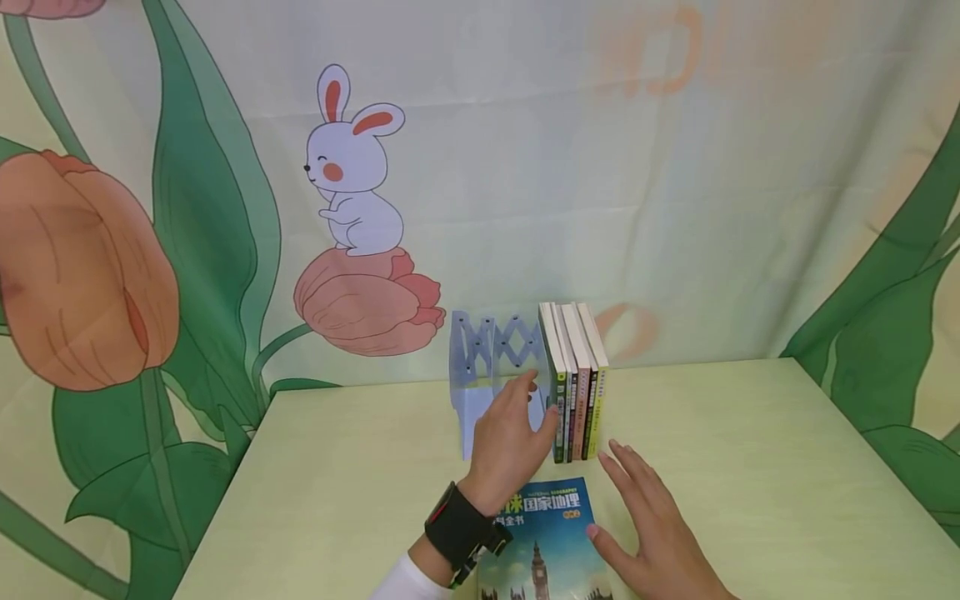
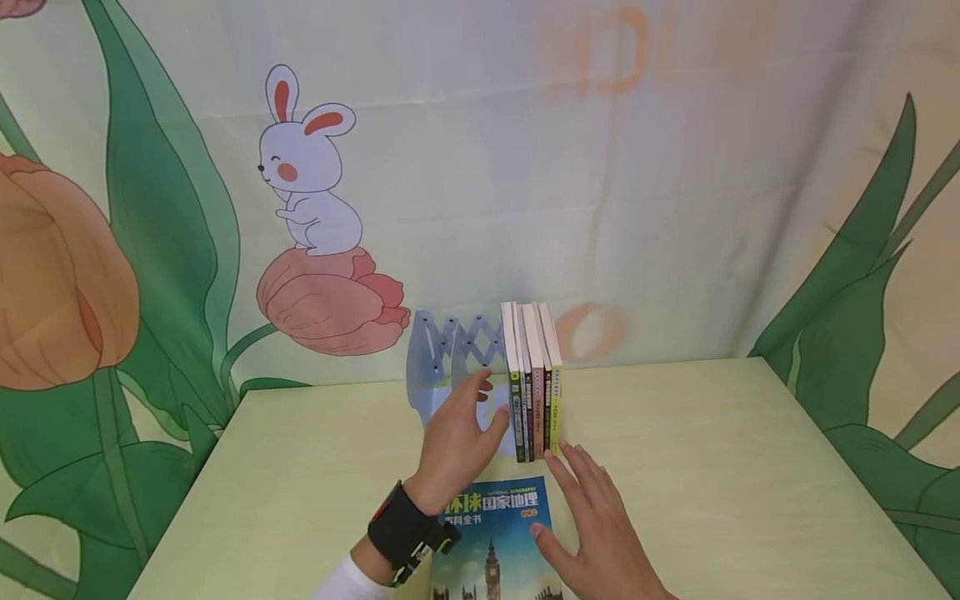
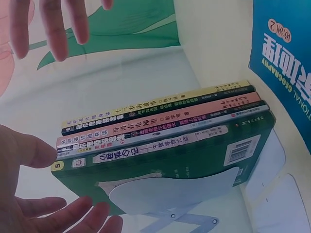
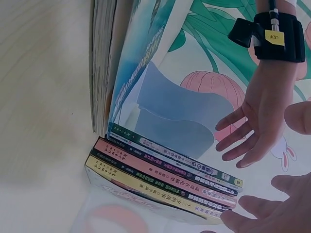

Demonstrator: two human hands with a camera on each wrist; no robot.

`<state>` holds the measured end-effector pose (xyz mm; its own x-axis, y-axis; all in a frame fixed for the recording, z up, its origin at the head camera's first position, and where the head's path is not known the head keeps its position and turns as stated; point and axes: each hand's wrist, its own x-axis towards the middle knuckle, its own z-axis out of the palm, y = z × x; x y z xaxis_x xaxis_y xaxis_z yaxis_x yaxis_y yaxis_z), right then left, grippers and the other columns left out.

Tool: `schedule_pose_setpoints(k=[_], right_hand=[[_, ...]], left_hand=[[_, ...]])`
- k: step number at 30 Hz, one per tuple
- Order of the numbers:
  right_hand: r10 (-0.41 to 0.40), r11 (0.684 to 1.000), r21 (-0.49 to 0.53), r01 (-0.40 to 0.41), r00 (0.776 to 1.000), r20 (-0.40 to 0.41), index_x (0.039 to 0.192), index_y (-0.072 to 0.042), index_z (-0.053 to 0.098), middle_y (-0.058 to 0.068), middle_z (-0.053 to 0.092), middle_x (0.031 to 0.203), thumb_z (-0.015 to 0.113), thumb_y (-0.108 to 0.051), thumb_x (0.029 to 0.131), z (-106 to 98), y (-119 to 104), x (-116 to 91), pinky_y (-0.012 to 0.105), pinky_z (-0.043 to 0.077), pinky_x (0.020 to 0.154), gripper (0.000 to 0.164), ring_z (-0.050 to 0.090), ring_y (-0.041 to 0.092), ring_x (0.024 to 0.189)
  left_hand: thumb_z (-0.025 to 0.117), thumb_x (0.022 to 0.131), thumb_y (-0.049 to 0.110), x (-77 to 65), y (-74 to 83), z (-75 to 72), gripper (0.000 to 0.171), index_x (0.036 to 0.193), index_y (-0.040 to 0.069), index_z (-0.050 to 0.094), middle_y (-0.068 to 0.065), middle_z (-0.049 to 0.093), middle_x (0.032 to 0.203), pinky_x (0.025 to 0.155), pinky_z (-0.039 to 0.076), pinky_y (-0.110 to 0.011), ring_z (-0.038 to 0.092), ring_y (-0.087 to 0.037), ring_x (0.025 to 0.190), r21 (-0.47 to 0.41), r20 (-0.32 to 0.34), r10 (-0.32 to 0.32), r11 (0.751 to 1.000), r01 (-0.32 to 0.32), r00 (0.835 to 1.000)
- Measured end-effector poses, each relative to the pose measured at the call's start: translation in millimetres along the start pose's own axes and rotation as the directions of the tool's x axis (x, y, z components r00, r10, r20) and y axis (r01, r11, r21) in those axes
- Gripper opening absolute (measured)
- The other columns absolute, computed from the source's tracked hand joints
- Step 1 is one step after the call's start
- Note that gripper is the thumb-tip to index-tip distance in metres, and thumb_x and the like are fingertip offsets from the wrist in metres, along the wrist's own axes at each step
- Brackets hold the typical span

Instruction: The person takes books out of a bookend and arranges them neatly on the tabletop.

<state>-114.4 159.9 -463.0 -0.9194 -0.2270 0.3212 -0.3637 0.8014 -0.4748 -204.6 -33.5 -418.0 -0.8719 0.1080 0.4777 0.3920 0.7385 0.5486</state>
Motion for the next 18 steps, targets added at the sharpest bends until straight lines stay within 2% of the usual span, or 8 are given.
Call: schedule_pose_setpoints(k=[9, 18], right_hand=[[-0.038, 0.999, -0.011, 0.038, 0.999, -0.028, 0.156, -0.035, 0.025, -0.001, 0.025, 0.162, 0.072, -0.048, 0.085, -2, -2, -2, 0.063, 0.043, 0.100, 0.086, 0.028, 0.026, 0.145], [-0.001, 1.000, -0.009, 0.001, 1.000, -0.008, 0.156, -0.035, 0.024, -0.001, 0.024, 0.162, 0.068, -0.050, 0.088, -5, -3, -2, 0.061, 0.045, 0.099, 0.082, 0.029, 0.027, 0.144]], left_hand=[[0.060, 0.097, 0.031, 12.8, 1.6, 6.9, 0.048, 0.137, 0.007, 0.054, -0.008, 0.067, 0.118, 0.065, 0.054, -0.031, 0.069, -0.021, 0.091, 0.046, -0.026, 0.035, 0.998, -0.034, 0.999], [0.060, 0.097, 0.031, 22.7, 4.6, 7.9, 0.046, 0.135, 0.006, 0.055, -0.011, 0.066, 0.123, 0.068, 0.056, -0.036, 0.068, -0.024, 0.100, 0.049, -0.047, 0.064, 0.997, -0.062, 0.997]])
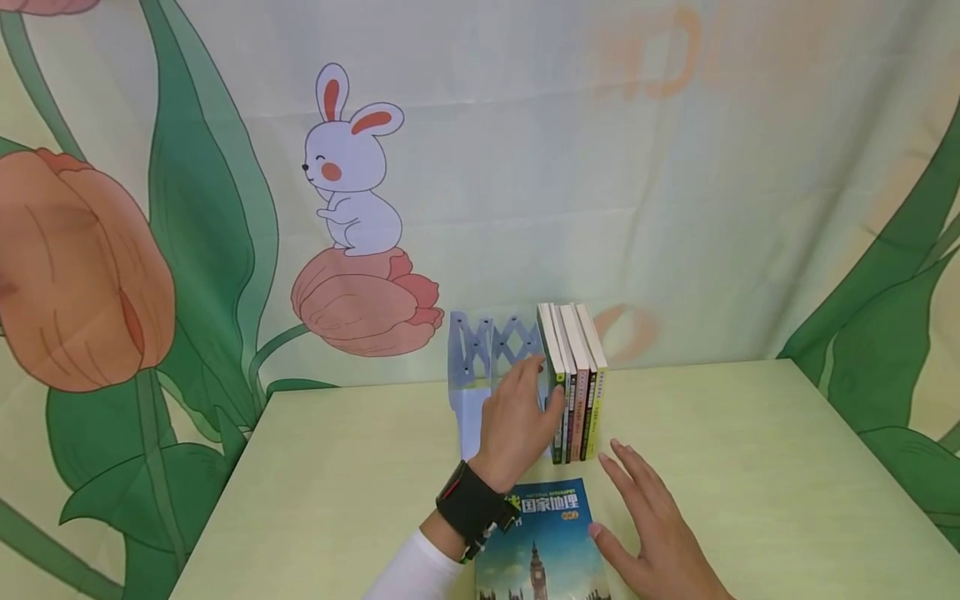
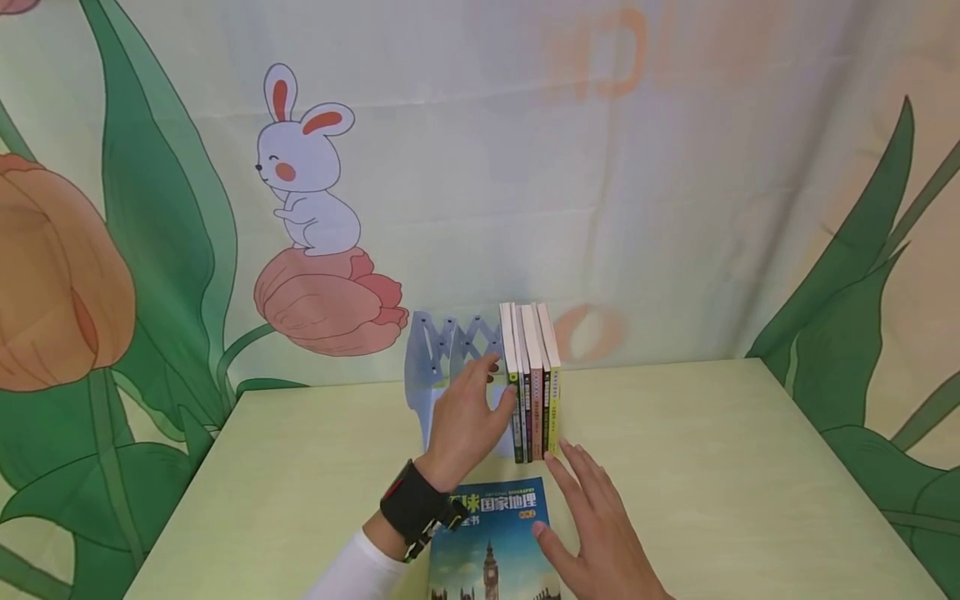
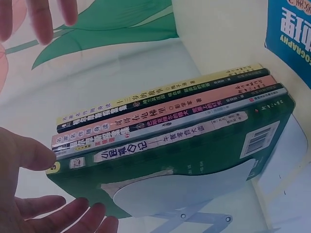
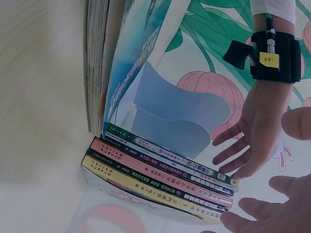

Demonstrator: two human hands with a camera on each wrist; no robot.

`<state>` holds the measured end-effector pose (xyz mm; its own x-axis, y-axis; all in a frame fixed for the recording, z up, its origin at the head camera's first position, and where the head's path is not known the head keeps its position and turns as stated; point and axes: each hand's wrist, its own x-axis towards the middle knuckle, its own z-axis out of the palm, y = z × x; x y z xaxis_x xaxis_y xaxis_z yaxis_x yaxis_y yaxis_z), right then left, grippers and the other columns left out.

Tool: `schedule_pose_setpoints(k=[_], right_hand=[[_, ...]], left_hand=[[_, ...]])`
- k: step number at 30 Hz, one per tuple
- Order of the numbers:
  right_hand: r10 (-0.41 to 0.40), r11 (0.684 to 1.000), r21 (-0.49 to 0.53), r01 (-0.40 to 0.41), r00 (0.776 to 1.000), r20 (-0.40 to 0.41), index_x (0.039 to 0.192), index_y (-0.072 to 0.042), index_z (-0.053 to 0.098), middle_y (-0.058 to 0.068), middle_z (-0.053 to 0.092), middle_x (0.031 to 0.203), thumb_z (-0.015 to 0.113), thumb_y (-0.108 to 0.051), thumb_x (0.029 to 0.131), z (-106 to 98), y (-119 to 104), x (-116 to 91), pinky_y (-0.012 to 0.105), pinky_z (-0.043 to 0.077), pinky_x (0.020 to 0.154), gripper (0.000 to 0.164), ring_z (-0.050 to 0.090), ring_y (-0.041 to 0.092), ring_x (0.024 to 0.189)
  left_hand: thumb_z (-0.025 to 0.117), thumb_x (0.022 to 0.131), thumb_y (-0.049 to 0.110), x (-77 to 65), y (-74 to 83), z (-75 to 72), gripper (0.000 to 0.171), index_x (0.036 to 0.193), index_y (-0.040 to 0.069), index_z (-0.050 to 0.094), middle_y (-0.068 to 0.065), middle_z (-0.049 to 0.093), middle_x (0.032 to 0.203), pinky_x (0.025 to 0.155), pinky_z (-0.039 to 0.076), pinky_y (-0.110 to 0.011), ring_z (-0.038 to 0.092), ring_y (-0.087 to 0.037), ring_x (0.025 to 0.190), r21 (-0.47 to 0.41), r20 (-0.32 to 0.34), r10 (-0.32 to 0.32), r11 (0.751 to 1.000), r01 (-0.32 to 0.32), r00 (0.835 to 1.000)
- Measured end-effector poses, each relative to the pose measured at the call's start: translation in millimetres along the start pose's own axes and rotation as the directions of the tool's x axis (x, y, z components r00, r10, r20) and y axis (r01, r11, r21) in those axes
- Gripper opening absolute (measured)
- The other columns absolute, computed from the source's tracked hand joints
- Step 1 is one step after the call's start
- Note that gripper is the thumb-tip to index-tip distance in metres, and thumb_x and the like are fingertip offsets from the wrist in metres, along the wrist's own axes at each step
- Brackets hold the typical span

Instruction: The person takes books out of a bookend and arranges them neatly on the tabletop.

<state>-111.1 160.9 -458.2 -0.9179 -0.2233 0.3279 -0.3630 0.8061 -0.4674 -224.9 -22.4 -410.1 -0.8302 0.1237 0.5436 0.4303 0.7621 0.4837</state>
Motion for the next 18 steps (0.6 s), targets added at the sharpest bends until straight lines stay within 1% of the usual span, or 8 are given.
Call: schedule_pose_setpoints(k=[6, 12, 18], right_hand=[[-0.003, 1.000, 0.008, 0.003, 1.000, -0.002, 0.156, -0.034, 0.025, -0.001, 0.023, 0.163, 0.069, -0.047, 0.088, 1.1, 0.1, -1.5, 0.061, 0.045, 0.099, 0.081, 0.028, 0.027, 0.144], [-0.018, 1.000, -0.003, 0.018, 1.000, -0.013, 0.155, -0.033, 0.027, -0.001, 0.024, 0.162, 0.070, -0.045, 0.088, 2.6, 1.2, -1.3, 0.059, 0.047, 0.099, 0.081, 0.028, 0.026, 0.145], [-0.012, 1.000, -0.009, 0.012, 1.000, -0.008, 0.155, -0.032, 0.028, -0.001, 0.024, 0.163, 0.069, -0.047, 0.088, 3.1, 1.2, 0.3, 0.058, 0.047, 0.099, 0.080, 0.028, 0.026, 0.145]], left_hand=[[0.060, 0.097, 0.029, 2.9, -1.7, 4.0, 0.042, 0.131, 0.006, 0.059, -0.013, 0.066, 0.122, 0.068, 0.056, -0.037, 0.068, -0.025, 0.096, 0.013, 0.007, 0.016, 1.000, -0.016, 1.000], [0.059, 0.096, 0.029, 6.7, -1.8, 7.0, 0.042, 0.131, 0.006, 0.059, -0.013, 0.066, 0.122, 0.070, 0.056, -0.038, 0.069, -0.025, 0.095, 0.006, 0.025, 0.006, 1.000, -0.007, 1.000], [0.059, 0.095, 0.029, 9.9, -0.4, 6.9, 0.041, 0.129, 0.005, 0.060, -0.013, 0.067, 0.121, 0.069, 0.057, -0.038, 0.070, -0.026, 0.092, 0.017, 0.007, 0.017, 1.000, -0.017, 1.000]])
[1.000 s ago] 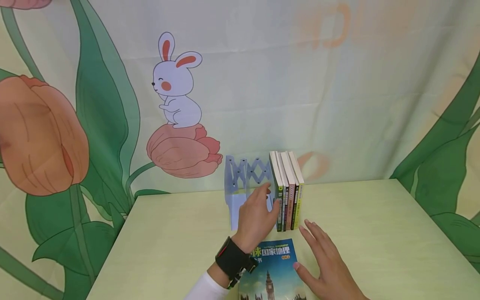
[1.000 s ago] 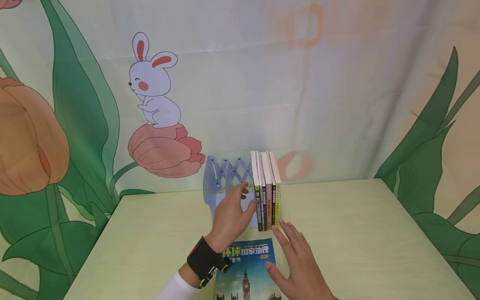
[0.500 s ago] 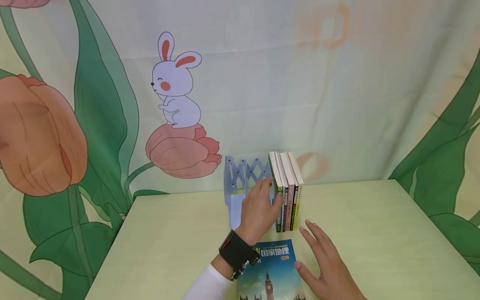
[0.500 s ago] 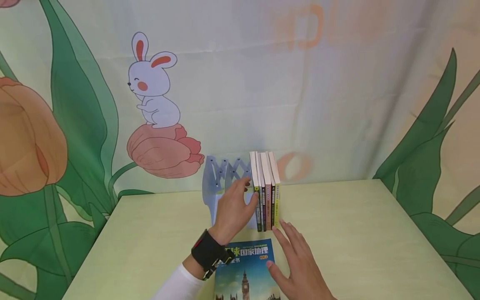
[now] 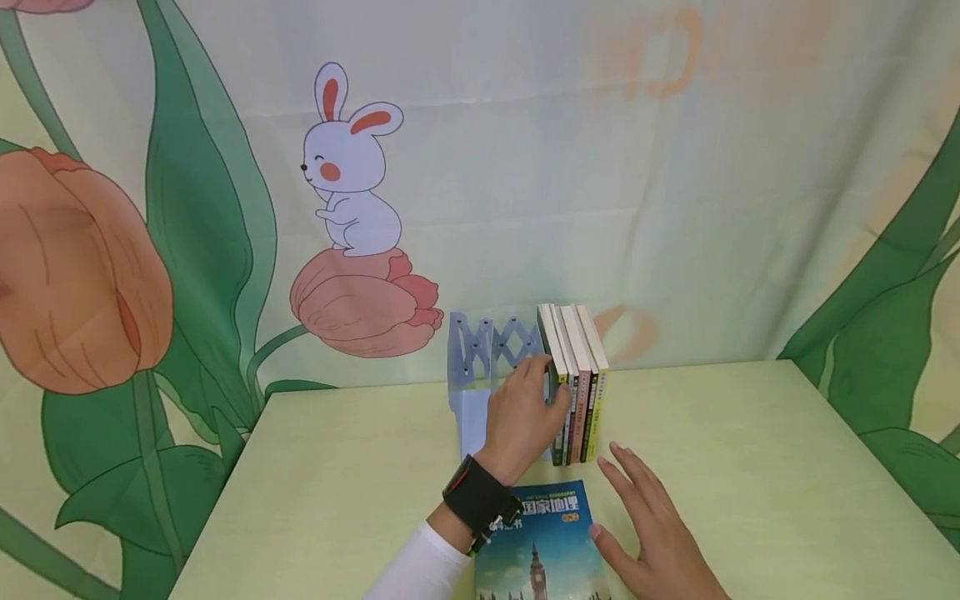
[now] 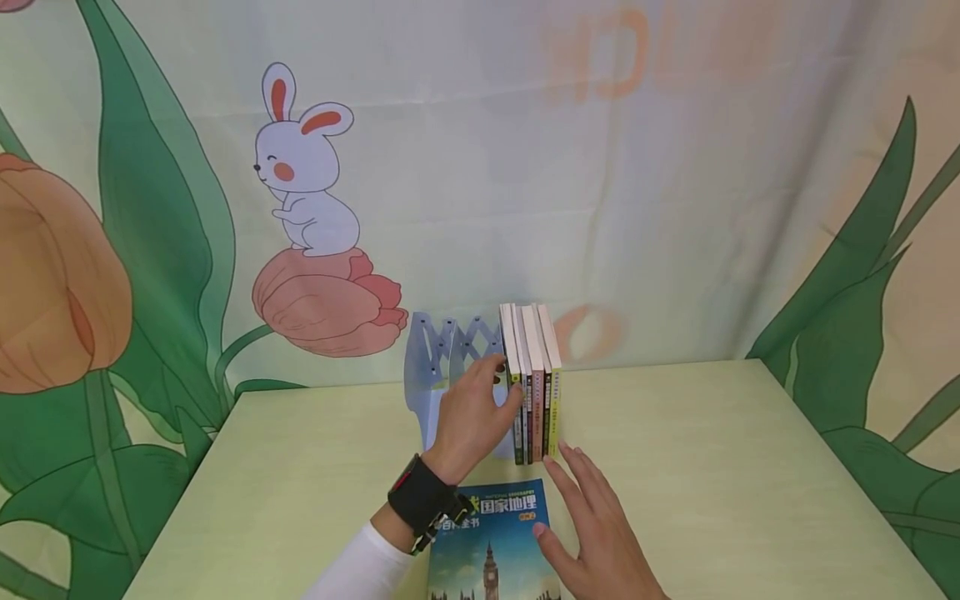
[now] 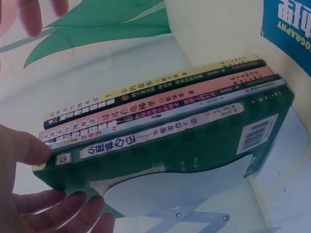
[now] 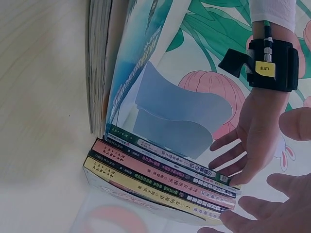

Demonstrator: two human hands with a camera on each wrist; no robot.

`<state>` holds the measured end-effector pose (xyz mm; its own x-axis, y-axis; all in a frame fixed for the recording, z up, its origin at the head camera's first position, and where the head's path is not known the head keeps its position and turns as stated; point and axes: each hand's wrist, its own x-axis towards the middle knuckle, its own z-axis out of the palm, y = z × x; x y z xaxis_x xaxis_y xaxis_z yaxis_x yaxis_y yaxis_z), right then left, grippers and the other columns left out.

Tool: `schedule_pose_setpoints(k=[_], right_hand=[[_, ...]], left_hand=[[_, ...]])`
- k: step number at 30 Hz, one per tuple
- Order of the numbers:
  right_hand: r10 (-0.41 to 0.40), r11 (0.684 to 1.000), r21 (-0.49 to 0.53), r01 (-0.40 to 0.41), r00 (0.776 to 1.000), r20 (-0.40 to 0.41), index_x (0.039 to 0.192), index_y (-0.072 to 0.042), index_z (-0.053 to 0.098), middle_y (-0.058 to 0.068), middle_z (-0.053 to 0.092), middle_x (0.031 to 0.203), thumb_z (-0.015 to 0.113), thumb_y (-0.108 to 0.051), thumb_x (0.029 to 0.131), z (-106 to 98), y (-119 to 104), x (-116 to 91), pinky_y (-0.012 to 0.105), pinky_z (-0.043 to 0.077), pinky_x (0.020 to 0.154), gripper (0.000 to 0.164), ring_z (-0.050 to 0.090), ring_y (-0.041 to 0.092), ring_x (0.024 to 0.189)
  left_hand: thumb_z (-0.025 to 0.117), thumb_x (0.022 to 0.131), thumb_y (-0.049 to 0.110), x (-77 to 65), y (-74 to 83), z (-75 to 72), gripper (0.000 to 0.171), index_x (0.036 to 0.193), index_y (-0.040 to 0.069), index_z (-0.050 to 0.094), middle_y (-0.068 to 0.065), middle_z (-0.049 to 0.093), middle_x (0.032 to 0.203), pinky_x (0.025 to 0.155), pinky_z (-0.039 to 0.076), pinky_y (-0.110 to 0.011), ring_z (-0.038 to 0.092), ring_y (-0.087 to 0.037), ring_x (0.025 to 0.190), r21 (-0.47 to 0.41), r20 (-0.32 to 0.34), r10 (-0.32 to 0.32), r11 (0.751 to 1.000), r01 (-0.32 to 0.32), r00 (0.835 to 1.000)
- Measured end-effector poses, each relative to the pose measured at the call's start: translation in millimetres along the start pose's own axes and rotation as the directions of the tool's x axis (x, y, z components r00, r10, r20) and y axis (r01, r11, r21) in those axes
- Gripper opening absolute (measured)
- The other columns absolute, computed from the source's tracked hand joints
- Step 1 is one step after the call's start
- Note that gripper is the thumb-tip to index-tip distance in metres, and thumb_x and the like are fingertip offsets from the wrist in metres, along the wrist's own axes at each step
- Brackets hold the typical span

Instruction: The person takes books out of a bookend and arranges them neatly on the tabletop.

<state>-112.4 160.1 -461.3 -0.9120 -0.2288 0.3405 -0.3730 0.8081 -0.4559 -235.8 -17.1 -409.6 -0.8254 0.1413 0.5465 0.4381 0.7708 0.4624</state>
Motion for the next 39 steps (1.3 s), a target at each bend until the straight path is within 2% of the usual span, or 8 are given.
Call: schedule_pose_setpoints(k=[8, 15, 19, 25, 31, 33, 35, 39], right_hand=[[-0.023, 1.000, 0.005, 0.023, 1.000, -0.015, 0.154, -0.030, 0.032, -0.001, 0.025, 0.162, 0.071, -0.043, 0.088, 3, 3, -1, 0.058, 0.047, 0.098, 0.078, 0.029, 0.026, 0.144], [-0.043, 0.999, 0.001, 0.043, 0.999, -0.026, 0.153, -0.029, 0.034, 0.000, 0.027, 0.161, 0.073, -0.039, 0.087, 3, 4, -1, 0.057, 0.047, 0.099, 0.077, 0.030, 0.025, 0.143], [-0.041, 0.999, -0.004, 0.041, 0.999, -0.023, 0.152, -0.029, 0.035, 0.000, 0.028, 0.160, 0.073, -0.039, 0.087, 4, 5, -1, 0.057, 0.048, 0.098, 0.077, 0.030, 0.025, 0.143], [-0.065, 0.998, 0.019, 0.065, 0.997, -0.040, 0.152, -0.028, 0.035, 0.000, 0.031, 0.159, 0.074, -0.036, 0.087, 5, 7, 0, 0.056, 0.049, 0.098, 0.076, 0.031, 0.024, 0.142], [-0.057, 0.998, 0.021, 0.058, 0.998, -0.035, 0.151, -0.027, 0.037, 0.001, 0.032, 0.159, 0.074, -0.035, 0.086, 6, 7, 0, 0.056, 0.049, 0.097, 0.076, 0.032, 0.025, 0.142], [-0.039, 0.999, 0.019, 0.040, 0.999, -0.023, 0.151, -0.026, 0.038, 0.001, 0.032, 0.158, 0.074, -0.036, 0.086, 5, 7, 1, 0.056, 0.049, 0.097, 0.075, 0.032, 0.026, 0.142], [-0.023, 1.000, 0.019, 0.024, 1.000, -0.012, 0.151, -0.026, 0.038, 0.001, 0.032, 0.158, 0.074, -0.036, 0.086, 5, 6, 1, 0.056, 0.049, 0.097, 0.075, 0.032, 0.026, 0.142], [-0.004, 1.000, 0.015, 0.004, 1.000, 0.004, 0.151, -0.026, 0.038, 0.001, 0.032, 0.158, 0.074, -0.037, 0.086, 5, 6, 1, 0.057, 0.049, 0.097, 0.075, 0.033, 0.027, 0.142]], left_hand=[[0.061, 0.094, 0.029, 2.3, 0.9, 3.4, 0.042, 0.128, 0.004, 0.060, -0.012, 0.069, 0.116, 0.065, 0.056, -0.035, 0.070, -0.024, 0.089, 0.063, -0.056, 0.044, 0.997, -0.040, 0.997], [0.059, 0.094, 0.029, 6.8, 0.5, 5.8, 0.046, 0.131, 0.001, 0.058, -0.014, 0.069, 0.118, 0.065, 0.057, -0.035, 0.070, -0.024, 0.090, 0.115, -0.075, 0.043, 0.993, -0.034, 0.996], [0.058, 0.094, 0.030, 8.5, -0.1, 6.2, 0.046, 0.131, 0.001, 0.058, -0.014, 0.069, 0.117, 0.063, 0.056, -0.035, 0.071, -0.024, 0.087, 0.122, -0.066, 0.037, 0.992, -0.028, 0.997], [0.058, 0.096, 0.032, 9.4, -0.7, 6.2, 0.050, 0.137, 0.004, 0.054, -0.012, 0.071, 0.110, 0.051, 0.048, -0.026, 0.067, -0.020, 0.066, 0.122, -0.035, 0.037, 0.992, -0.033, 0.999], [0.057, 0.097, 0.032, 11.2, 0.1, 6.9, 0.049, 0.135, 0.000, 0.054, -0.014, 0.071, 0.110, 0.052, 0.050, -0.028, 0.068, -0.022, 0.067, 0.120, -0.012, 0.020, 0.993, -0.018, 1.000], [0.056, 0.097, 0.031, 12.2, 0.1, 7.5, 0.050, 0.135, -0.001, 0.054, -0.013, 0.072, 0.104, 0.048, 0.046, -0.026, 0.065, -0.019, 0.061, 0.118, 0.000, 0.008, 0.993, -0.008, 1.000], [0.055, 0.097, 0.031, 13.1, -0.4, 8.1, 0.050, 0.134, -0.001, 0.053, -0.011, 0.072, 0.090, 0.044, 0.039, -0.024, 0.058, -0.015, 0.052, 0.118, 0.017, -0.008, 0.993, 0.006, 1.000], [0.055, 0.097, 0.031, 14.5, -1.4, 9.2, 0.048, 0.132, -0.002, 0.054, -0.002, 0.056, 0.062, 0.040, 0.026, -0.023, 0.042, -0.010, 0.041, 0.113, 0.046, -0.028, 0.993, 0.023, 0.999]])
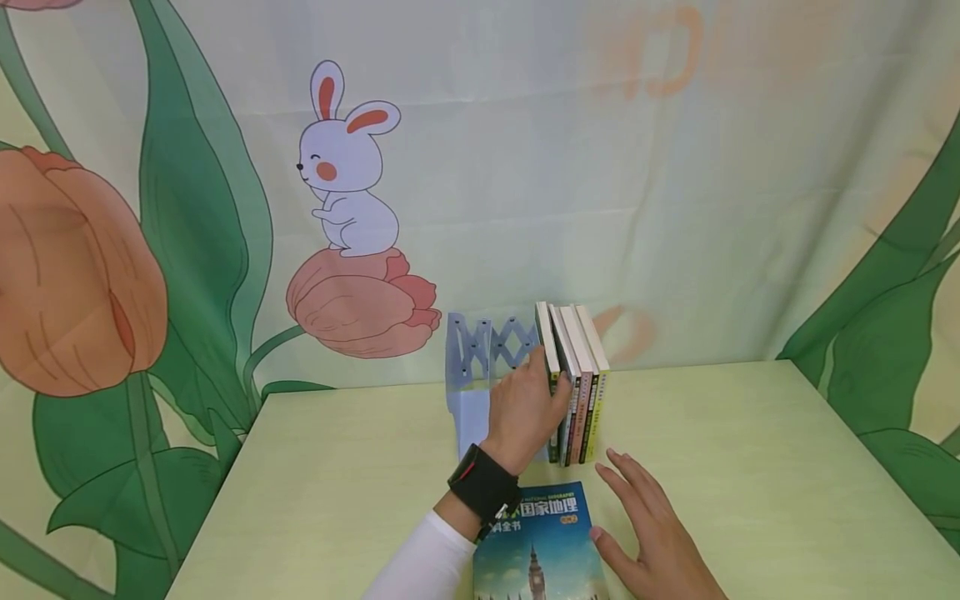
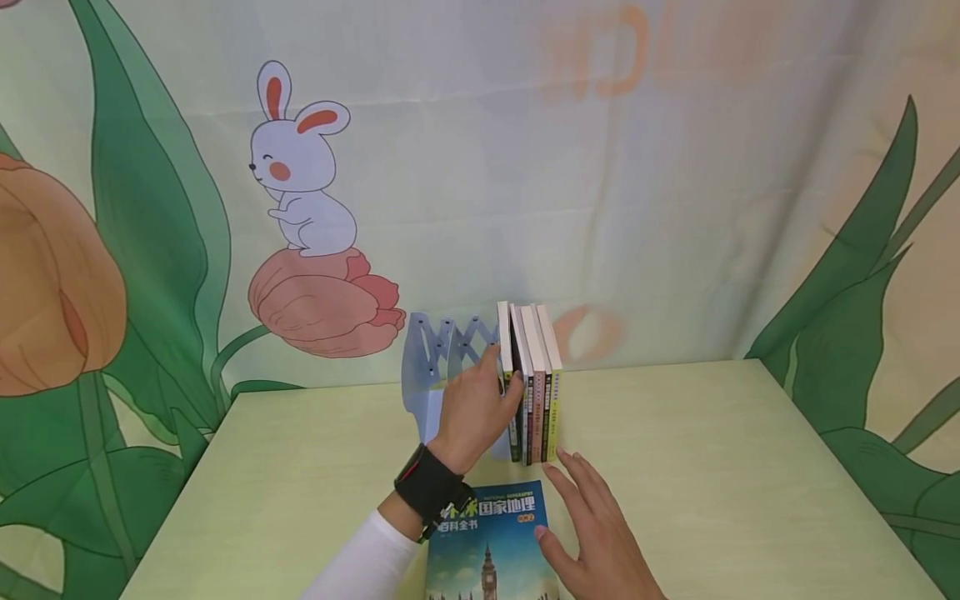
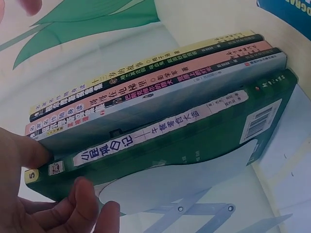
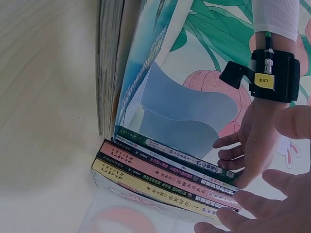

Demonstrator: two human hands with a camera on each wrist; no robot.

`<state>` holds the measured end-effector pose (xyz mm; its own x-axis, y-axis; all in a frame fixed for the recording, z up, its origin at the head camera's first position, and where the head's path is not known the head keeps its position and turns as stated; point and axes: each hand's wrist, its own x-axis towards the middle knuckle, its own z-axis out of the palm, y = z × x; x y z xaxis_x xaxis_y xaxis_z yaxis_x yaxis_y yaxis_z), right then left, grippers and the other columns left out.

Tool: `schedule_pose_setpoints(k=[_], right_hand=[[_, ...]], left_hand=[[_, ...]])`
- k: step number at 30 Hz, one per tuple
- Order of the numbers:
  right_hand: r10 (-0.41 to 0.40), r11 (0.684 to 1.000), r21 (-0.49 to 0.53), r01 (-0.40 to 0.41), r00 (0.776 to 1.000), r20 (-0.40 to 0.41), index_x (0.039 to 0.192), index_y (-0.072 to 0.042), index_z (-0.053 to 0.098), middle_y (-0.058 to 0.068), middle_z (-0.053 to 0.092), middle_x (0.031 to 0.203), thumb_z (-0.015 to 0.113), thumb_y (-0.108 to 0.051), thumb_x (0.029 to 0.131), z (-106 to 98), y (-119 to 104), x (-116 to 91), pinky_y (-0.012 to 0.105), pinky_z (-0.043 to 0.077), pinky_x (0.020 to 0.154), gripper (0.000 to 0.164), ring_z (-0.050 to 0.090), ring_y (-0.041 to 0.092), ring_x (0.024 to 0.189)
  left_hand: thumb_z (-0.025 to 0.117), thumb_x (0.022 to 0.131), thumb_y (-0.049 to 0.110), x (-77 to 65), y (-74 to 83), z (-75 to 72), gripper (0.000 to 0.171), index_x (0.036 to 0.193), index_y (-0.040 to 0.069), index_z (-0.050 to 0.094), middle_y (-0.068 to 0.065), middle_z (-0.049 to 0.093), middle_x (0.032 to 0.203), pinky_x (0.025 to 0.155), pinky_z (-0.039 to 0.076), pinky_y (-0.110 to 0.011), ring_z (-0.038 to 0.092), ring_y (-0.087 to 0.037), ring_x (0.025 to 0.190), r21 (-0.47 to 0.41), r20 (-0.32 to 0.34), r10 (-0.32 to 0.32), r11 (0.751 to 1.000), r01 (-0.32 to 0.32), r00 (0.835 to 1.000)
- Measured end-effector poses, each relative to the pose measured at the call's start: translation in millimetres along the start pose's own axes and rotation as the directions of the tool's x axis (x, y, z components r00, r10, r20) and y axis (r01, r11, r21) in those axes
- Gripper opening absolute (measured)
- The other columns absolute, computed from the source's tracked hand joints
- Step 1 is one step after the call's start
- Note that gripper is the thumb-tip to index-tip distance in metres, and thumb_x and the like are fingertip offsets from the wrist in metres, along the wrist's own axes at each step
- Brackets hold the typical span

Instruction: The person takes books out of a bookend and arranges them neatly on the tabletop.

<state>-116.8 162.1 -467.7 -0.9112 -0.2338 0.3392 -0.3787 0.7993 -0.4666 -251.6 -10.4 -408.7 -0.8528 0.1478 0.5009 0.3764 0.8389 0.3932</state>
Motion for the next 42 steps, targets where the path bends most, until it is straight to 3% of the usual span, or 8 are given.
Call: schedule_pose_setpoints(k=[5, 11, 27, 42], right_hand=[[-0.009, 1.000, 0.006, 0.009, 1.000, 0.001, 0.151, -0.027, 0.038, 0.001, 0.033, 0.158, 0.074, -0.036, 0.086, 1.2, 1.5, 0.2, 0.058, 0.048, 0.098, 0.074, 0.033, 0.027, 0.141], [-0.031, 0.999, 0.018, 0.031, 1.000, -0.001, 0.152, -0.029, 0.036, 0.001, 0.033, 0.158, 0.073, -0.037, 0.086, 2.4, 2.3, -0.9, 0.058, 0.048, 0.097, 0.076, 0.033, 0.027, 0.141], [-0.046, 0.999, 0.019, 0.046, 0.999, -0.003, 0.154, -0.036, 0.029, -0.001, 0.027, 0.162, 0.068, -0.049, 0.088, 2.5, -0.6, -0.9, 0.068, 0.039, 0.100, 0.078, 0.023, 0.027, 0.147], [-0.061, 0.998, 0.011, 0.062, 0.998, -0.015, 0.155, -0.034, 0.027, 0.001, 0.026, 0.162, 0.067, -0.049, 0.088, 5.2, 6.5, 3.1, 0.068, 0.037, 0.102, 0.079, 0.022, 0.028, 0.148]], left_hand=[[0.051, 0.099, 0.032, 1.1, 0.0, 0.6, 0.051, 0.137, -0.003, 0.049, 0.001, 0.043, 0.050, 0.036, 0.021, -0.023, 0.034, -0.010, 0.035, -0.028, 0.058, -0.021, 0.999, 0.023, 0.998], [0.047, 0.102, 0.032, 1.6, -0.5, 2.6, 0.058, 0.145, -0.006, 0.040, 0.001, 0.040, 0.046, 0.034, 0.018, -0.023, 0.030, -0.011, 0.031, -0.049, 0.111, -0.047, 0.997, 0.052, 0.993], [0.050, 0.101, 0.025, 2.1, 0.4, 5.2, 0.056, 0.146, -0.007, 0.038, 0.001, 0.041, 0.045, 0.033, 0.017, -0.021, 0.029, -0.010, 0.030, -0.053, 0.111, -0.042, 0.997, 0.048, 0.993], [0.045, 0.104, 0.021, -2.5, 1.7, 7.8, 0.051, 0.145, -0.008, 0.038, 0.002, 0.037, 0.045, 0.034, 0.017, -0.019, 0.027, -0.009, 0.030, -0.157, 0.088, -0.027, 0.987, 0.041, 0.996]])
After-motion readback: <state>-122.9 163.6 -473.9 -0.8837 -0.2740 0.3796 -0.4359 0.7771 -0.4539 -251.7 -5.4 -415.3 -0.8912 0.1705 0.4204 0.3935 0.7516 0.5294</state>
